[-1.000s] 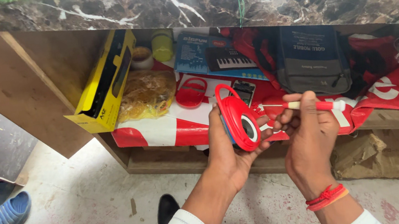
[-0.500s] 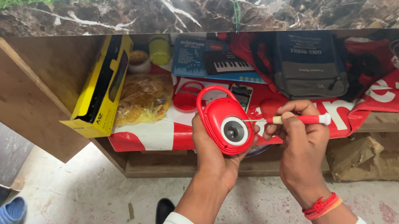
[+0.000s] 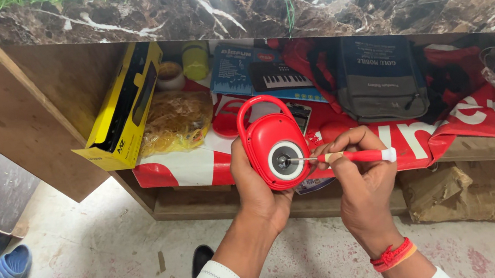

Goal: The person repairs a red portable Bluetooth speaker at a workbench. They unscrew the speaker grille with a screwdriver, remove the internal circuit board and speaker driver, work on the wiring and components, and reassemble the parts back into the red housing.

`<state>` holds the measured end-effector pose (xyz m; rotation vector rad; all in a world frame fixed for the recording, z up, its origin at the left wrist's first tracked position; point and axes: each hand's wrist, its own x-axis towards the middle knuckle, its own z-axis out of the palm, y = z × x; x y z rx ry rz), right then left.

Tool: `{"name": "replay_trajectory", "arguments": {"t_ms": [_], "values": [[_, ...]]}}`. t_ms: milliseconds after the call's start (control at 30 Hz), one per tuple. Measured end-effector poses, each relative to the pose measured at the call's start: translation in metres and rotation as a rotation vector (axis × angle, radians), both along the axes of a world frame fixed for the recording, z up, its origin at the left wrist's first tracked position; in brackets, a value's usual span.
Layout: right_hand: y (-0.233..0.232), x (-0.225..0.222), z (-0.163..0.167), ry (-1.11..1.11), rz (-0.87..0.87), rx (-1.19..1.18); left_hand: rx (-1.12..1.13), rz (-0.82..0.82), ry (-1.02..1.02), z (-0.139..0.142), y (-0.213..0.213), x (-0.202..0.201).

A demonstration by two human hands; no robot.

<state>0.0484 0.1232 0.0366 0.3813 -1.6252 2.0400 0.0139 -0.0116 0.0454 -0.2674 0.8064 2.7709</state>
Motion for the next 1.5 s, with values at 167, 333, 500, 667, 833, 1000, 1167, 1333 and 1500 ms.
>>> {"name": "replay_trajectory", "arguments": {"t_ms": [167, 333, 500, 667, 833, 1000, 1167, 1333, 1500], "values": [[0.0009, 0.0004, 0.0005, -0.023, -0.014, 0.024, -0.025, 0.011, 0.002, -0.0003, -0.0003, -0.0002], [-0.0002, -0.0018, -0.0005, -0.044, -0.034, 0.021, -0.038, 0.004, 0.017, -0.0003, 0.0000, 0.0008], [0.0011, -0.0011, -0.0011, -0.061, -0.033, 0.039, -0.033, 0.019, 0.029, -0.0007, 0.0010, 0.0001], [0.0006, -0.0011, -0.0021, -0.048, -0.044, 0.019, -0.036, 0.008, 0.027, -0.0008, 0.0008, -0.0002], [0.0000, -0.0018, -0.0023, -0.055, -0.048, 0.020, -0.032, 0.002, 0.027, -0.0007, 0.0000, 0.0006], [-0.0002, -0.0013, -0.0018, -0.062, -0.055, 0.032, -0.038, -0.003, 0.040, -0.0005, -0.0003, 0.0009], [-0.0008, -0.0015, -0.0012, -0.053, -0.046, 0.009, -0.042, -0.012, 0.035, -0.0001, -0.0003, 0.0017], [0.0001, -0.0011, -0.0010, -0.074, -0.064, 0.040, -0.053, -0.003, 0.011, 0.0010, -0.0005, 0.0017], [-0.0007, -0.0023, -0.0019, -0.050, -0.055, 0.013, -0.043, 0.004, 0.024, 0.0013, -0.0001, 0.0014]]}}
